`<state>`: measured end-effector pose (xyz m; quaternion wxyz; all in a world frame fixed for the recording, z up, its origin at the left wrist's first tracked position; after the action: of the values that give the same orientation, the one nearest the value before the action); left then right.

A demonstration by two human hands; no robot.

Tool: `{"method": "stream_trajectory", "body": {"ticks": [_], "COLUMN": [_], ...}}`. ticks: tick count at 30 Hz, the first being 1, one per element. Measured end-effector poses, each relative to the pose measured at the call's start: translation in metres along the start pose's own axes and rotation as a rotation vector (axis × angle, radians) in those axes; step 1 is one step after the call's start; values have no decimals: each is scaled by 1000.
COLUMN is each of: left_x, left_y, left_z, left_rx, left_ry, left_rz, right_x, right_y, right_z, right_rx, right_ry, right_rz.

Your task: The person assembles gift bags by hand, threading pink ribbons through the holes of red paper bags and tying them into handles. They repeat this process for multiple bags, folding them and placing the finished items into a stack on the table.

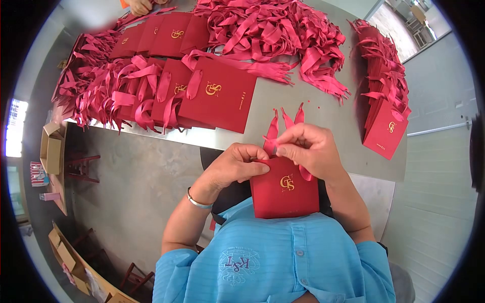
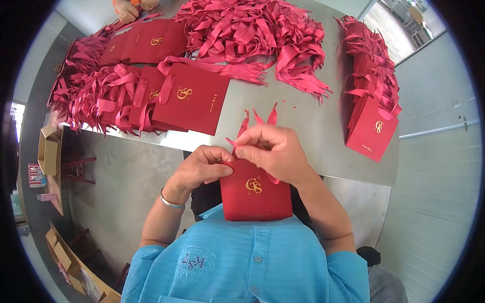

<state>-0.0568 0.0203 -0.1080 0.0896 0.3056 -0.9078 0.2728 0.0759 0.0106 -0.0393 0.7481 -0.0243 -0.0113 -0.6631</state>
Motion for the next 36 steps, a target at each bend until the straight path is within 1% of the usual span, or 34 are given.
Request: {"method": "stream_trajectory", "body": {"ticks": [1, 2, 4, 5, 6, 7, 9, 10, 14, 17, 19, 20, 22, 23, 25, 31, 34, 36], "left_x": [0, 1, 1, 0, 1, 1, 3, 4, 5, 6, 8, 9, 10, 11, 11, 13, 12, 12], "left_y": [-2, -2, -3, -3, -1, -1, 2, 1, 4, 5, 3, 2, 1, 1, 0, -2, -3, -3], "left_z": [-2, -3, -3, -5, -7, -6, -6, -6, -5, -6, -8, -10, -16, -17, -17, -19, -20, -23], "left_rx": [1, -13, -24, -39, -54, -50, -187, -186, -168, -149, -138, -136, -136, -159, -180, -178, -213, -242], "left_ry": [-4, -4, -9, -55, -100, -102, -106, -103, -101, -110, -107, -103, -101, -86, -67, -66, -86, -133], "left_rz": [-2, -18, -35, -76, -116, -116, -176, -172, -188, -180, -180, -180, -178, -183, -188, -189, -187, -196], "right_x": [3, 7, 13, 14, 16, 18, 20, 21, 21, 23, 29, 30, 35, 35, 39, 38, 38, 36], "right_y": [-2, -3, -10, -9, -11, -14, -14, -13, -18, -21, -22, -25, -36, -38, -44, -40, -40, -41], "right_z": [7, 10, 20, 21, 25, 28, 28, 30, 34, 35, 40, 40, 47, 46, 46, 44, 43, 46], "right_rx": [31, 34, 190, 193, 382, 571, 591, 610, 637, 570, 611, 612, 719, 719, 860, 939, 952, 979], "right_ry": [70, 71, 117, 117, 166, 214, 226, 243, 255, 279, 390, 387, 472, 472, 551, 521, 474, 481], "right_rz": [11, 15, 82, 86, 98, 109, 74, 38, 20, 7, -47, -45, -30, -31, -41, -73, -66, -67]}}
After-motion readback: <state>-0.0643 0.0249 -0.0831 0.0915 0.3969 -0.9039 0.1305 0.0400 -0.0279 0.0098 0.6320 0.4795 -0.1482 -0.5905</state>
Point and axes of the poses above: each hand's wrist, its own x-axis away from the middle knuckle, its own y-axis out of the back of the hand, z = x × y, the point moved 9 cm from there along -x, towards the middle knuckle
